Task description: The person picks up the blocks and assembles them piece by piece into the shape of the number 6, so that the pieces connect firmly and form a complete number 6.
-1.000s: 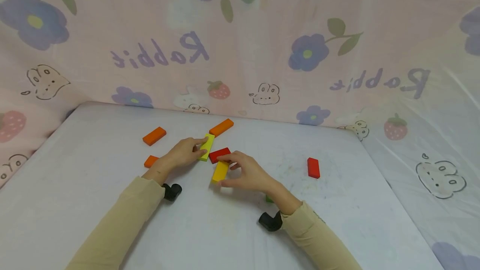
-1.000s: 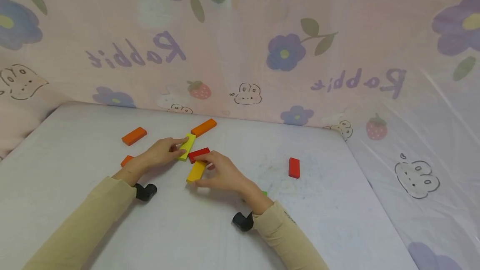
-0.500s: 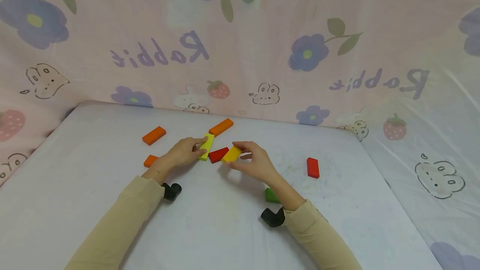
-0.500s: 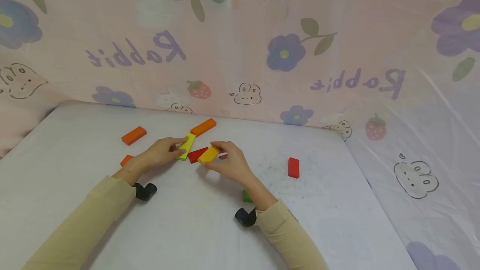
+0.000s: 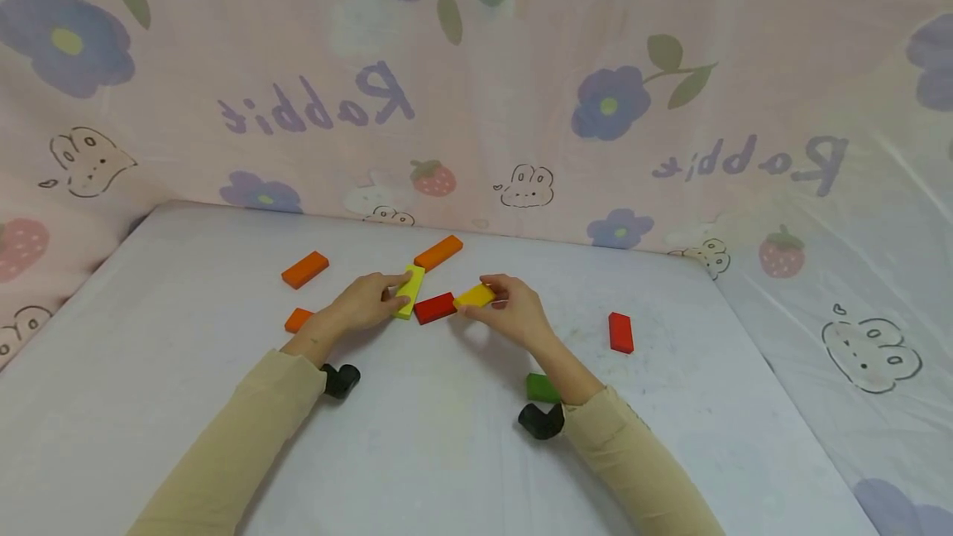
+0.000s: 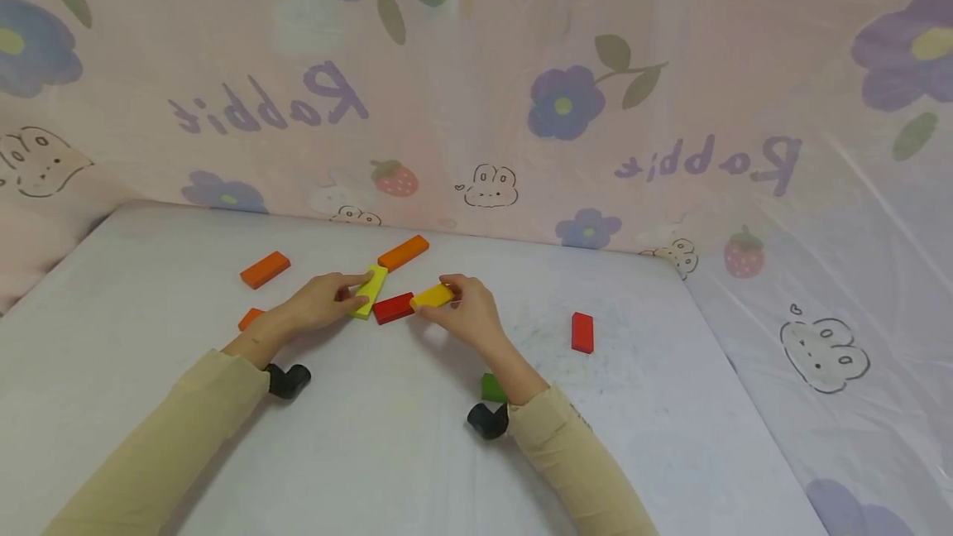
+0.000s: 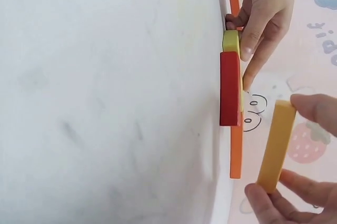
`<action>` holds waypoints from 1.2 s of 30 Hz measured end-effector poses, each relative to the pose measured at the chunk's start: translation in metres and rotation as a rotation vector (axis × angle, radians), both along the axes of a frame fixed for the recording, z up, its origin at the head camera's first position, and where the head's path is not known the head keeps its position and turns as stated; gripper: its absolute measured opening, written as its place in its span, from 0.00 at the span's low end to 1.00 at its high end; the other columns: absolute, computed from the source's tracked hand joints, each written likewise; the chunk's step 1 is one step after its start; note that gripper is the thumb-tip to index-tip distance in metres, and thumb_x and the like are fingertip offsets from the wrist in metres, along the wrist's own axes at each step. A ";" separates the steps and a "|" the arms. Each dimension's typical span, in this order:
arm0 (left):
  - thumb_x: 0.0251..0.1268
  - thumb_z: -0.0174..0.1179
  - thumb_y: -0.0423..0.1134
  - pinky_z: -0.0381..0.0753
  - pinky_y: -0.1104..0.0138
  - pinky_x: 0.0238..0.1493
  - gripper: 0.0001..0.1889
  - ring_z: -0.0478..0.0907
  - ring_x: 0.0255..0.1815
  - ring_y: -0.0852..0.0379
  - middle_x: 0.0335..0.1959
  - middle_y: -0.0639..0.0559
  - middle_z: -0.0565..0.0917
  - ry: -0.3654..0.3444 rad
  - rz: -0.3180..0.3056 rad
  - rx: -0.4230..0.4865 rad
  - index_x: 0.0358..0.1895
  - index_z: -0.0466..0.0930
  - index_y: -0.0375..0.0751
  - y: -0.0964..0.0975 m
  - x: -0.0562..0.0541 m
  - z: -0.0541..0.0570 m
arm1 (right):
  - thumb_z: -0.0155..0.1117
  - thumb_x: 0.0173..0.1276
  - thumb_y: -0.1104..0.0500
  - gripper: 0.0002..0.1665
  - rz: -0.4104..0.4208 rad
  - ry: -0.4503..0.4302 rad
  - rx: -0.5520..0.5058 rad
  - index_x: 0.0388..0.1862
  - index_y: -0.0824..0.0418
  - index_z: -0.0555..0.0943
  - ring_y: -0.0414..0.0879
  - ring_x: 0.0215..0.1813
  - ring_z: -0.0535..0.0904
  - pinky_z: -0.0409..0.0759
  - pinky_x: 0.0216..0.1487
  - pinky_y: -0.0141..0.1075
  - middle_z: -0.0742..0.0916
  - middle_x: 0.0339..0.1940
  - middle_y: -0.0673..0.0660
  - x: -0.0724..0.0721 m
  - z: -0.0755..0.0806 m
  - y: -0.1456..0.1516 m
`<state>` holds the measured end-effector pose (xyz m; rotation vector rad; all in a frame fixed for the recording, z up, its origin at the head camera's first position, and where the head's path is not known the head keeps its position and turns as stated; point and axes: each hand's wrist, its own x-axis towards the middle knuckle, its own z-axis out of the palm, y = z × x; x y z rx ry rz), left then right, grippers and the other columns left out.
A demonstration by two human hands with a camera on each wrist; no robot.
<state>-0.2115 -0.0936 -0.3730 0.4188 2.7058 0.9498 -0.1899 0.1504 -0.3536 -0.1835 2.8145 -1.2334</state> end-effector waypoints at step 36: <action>0.71 0.53 0.41 0.64 0.66 0.32 0.27 0.68 0.34 0.52 0.31 0.46 0.72 0.004 -0.003 -0.005 0.71 0.63 0.41 0.000 0.000 0.000 | 0.73 0.56 0.48 0.33 -0.046 -0.135 0.335 0.56 0.66 0.77 0.55 0.52 0.73 0.74 0.56 0.46 0.79 0.53 0.65 -0.018 0.000 0.010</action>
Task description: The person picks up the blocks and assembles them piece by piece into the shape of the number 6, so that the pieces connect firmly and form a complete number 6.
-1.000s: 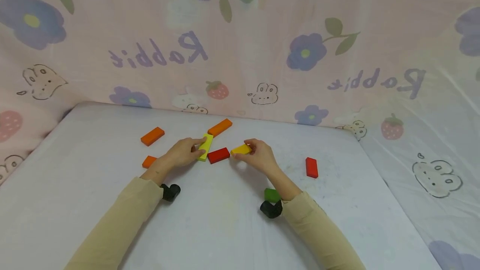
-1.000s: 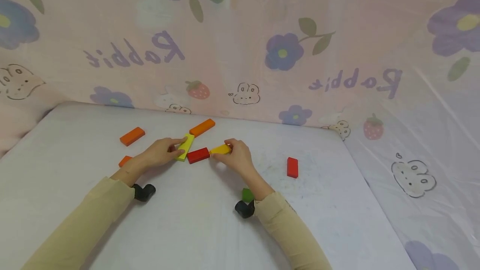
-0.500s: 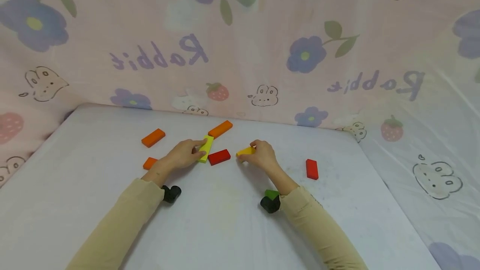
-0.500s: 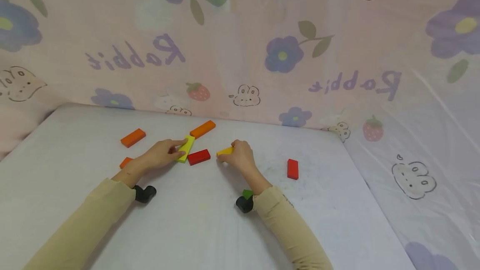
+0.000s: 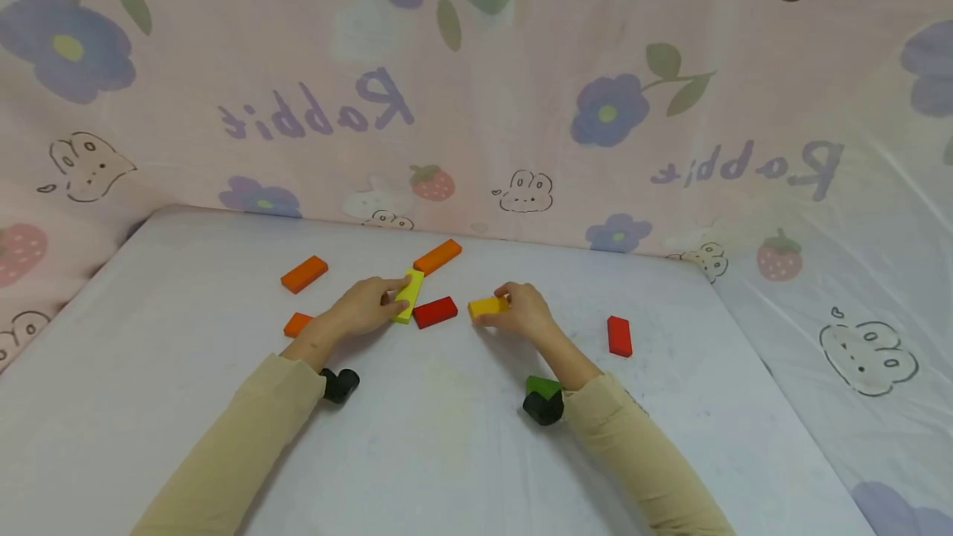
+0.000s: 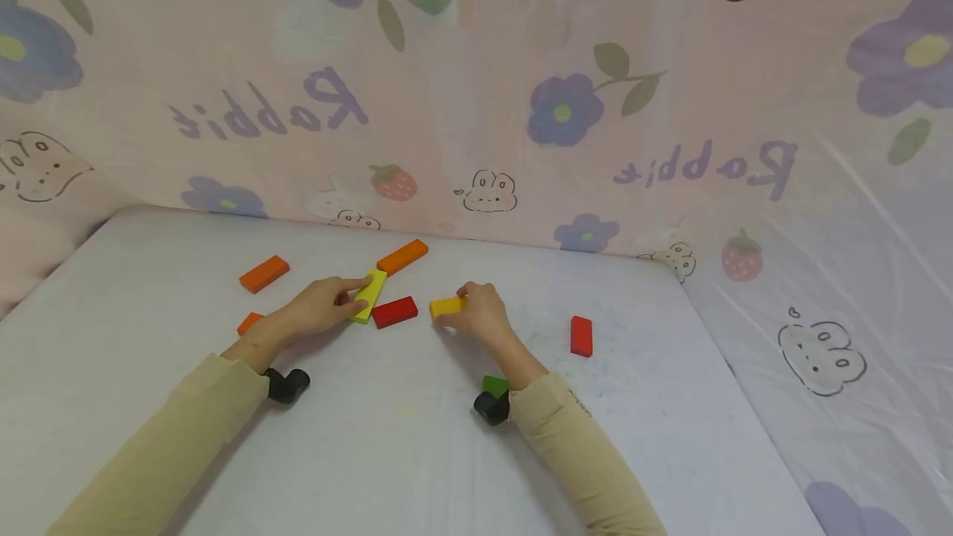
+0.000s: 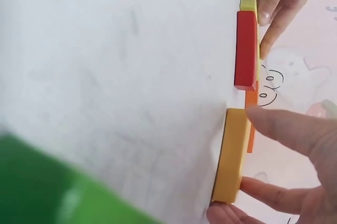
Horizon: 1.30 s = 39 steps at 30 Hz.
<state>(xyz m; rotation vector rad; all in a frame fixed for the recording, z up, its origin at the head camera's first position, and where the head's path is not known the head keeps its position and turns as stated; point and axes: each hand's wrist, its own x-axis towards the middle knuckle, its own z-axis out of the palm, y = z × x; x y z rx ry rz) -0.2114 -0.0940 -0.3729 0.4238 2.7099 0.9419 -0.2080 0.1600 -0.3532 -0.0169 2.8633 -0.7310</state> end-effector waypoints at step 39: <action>0.71 0.54 0.43 0.66 0.65 0.35 0.29 0.68 0.37 0.51 0.34 0.44 0.73 -0.028 0.016 -0.026 0.72 0.61 0.42 0.003 0.001 0.001 | 0.68 0.62 0.56 0.23 0.098 -0.016 -0.180 0.56 0.61 0.79 0.52 0.51 0.80 0.79 0.51 0.42 0.84 0.50 0.60 0.007 -0.006 0.019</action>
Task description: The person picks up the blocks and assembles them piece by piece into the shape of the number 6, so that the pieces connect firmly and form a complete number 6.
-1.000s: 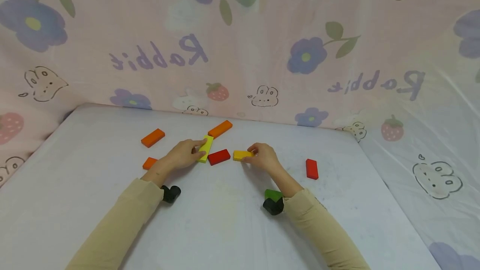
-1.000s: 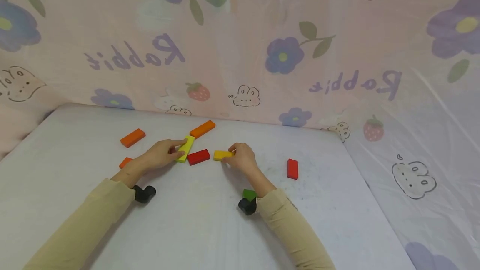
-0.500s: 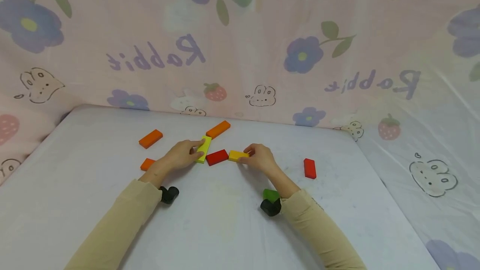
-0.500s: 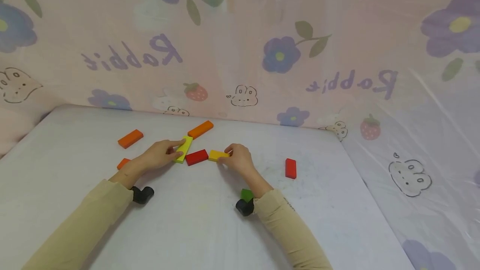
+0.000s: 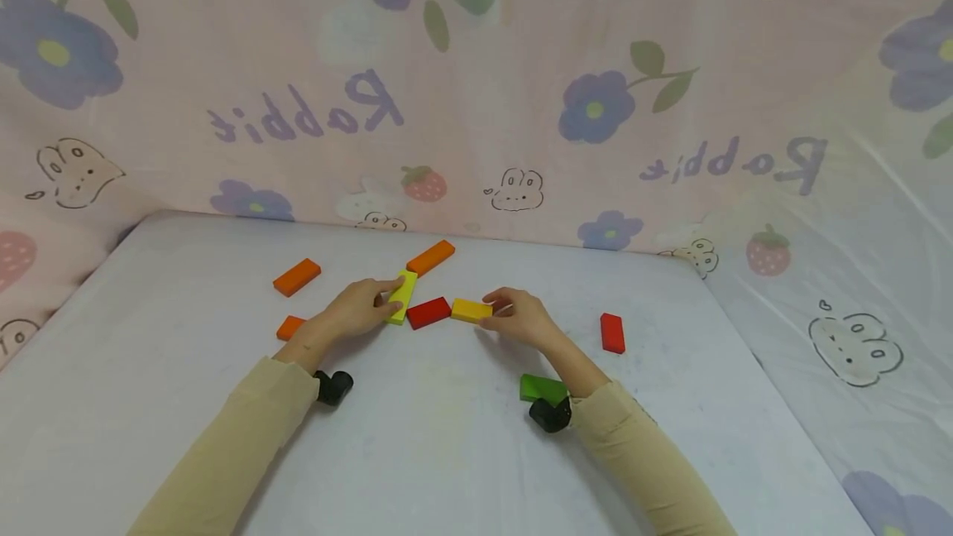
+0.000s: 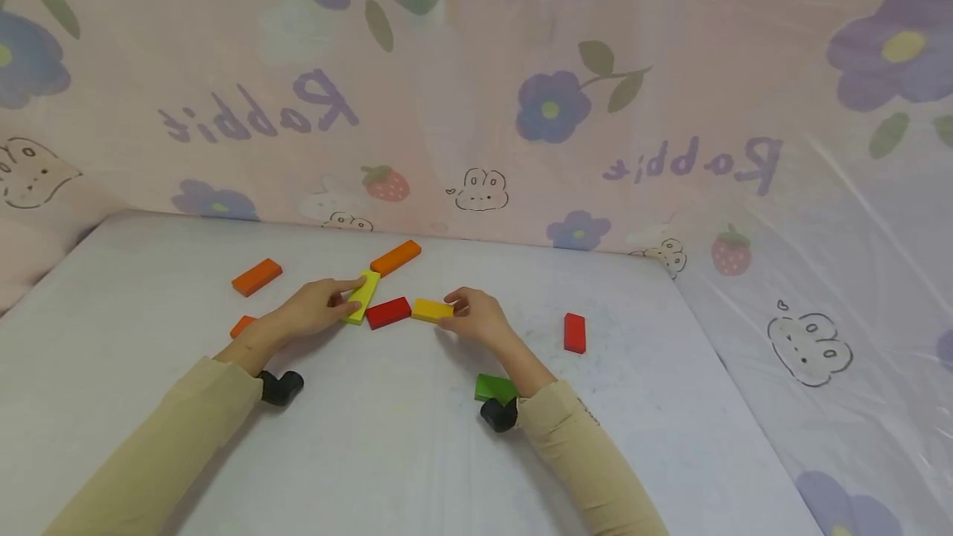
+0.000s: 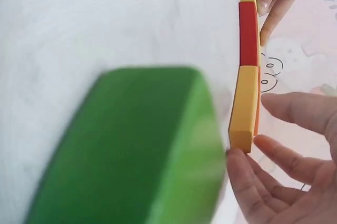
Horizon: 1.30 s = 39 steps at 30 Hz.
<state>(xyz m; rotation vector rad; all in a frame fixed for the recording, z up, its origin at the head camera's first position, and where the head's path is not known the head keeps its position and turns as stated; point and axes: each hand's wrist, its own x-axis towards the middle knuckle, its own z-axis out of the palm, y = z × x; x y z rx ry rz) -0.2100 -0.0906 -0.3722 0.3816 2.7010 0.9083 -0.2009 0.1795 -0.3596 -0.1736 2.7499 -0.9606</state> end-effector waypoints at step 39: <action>0.71 0.53 0.42 0.65 0.66 0.33 0.28 0.68 0.35 0.52 0.32 0.45 0.72 0.003 -0.017 0.019 0.72 0.61 0.41 -0.003 0.000 0.001 | 0.69 0.61 0.52 0.25 0.356 -0.005 -0.150 0.55 0.59 0.79 0.45 0.47 0.80 0.79 0.50 0.31 0.85 0.46 0.54 0.039 -0.006 0.065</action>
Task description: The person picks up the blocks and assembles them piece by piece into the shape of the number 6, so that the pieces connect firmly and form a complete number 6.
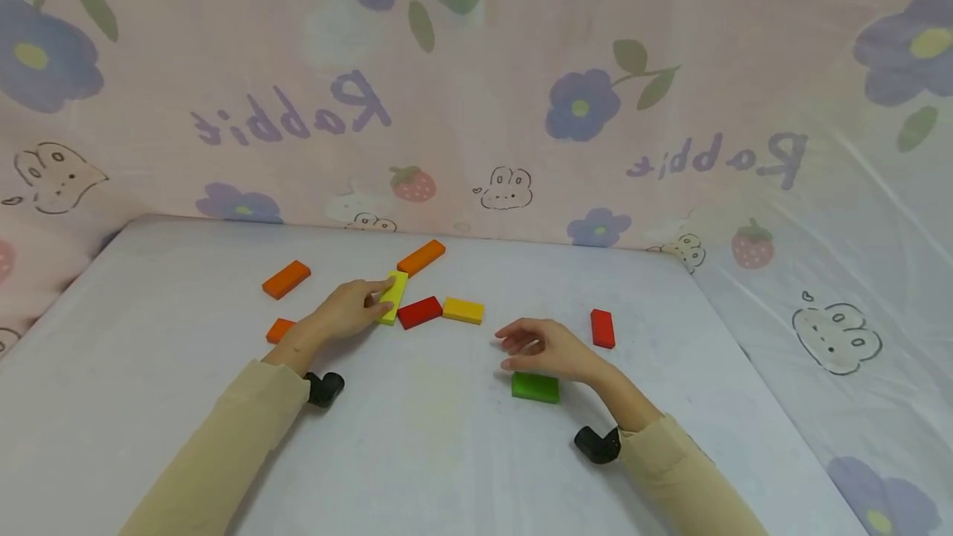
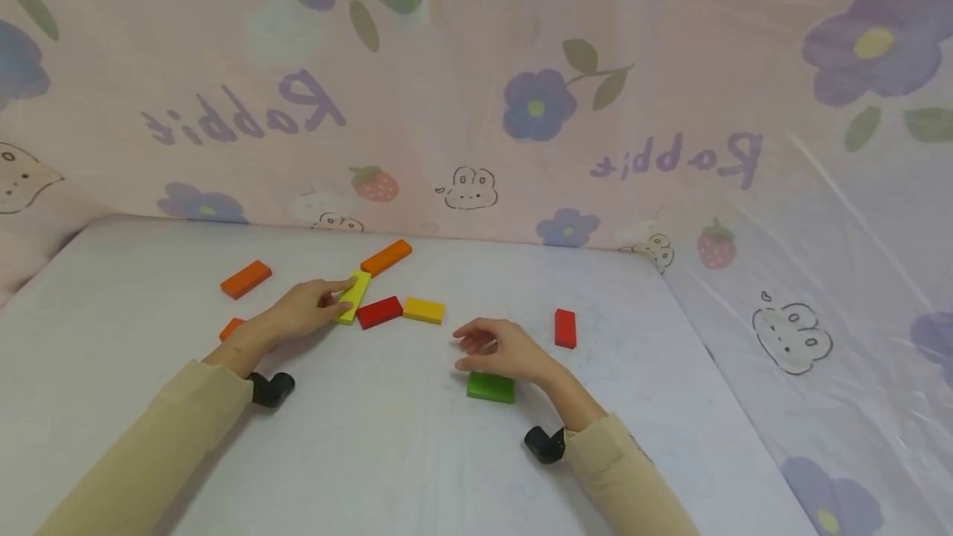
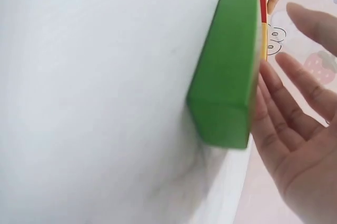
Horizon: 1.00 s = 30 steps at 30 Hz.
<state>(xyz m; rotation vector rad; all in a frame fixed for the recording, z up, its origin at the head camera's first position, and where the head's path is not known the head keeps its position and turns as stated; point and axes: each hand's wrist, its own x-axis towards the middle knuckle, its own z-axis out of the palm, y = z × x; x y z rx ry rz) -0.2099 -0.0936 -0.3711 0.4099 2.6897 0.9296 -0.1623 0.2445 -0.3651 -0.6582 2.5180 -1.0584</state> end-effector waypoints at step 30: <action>0.71 0.54 0.42 0.64 0.66 0.32 0.29 0.67 0.33 0.52 0.31 0.46 0.70 0.002 -0.001 0.011 0.72 0.60 0.40 0.000 -0.001 -0.002 | 0.74 0.56 0.53 0.21 0.069 0.071 0.072 0.49 0.54 0.82 0.40 0.43 0.77 0.76 0.49 0.34 0.83 0.40 0.47 0.028 -0.004 0.026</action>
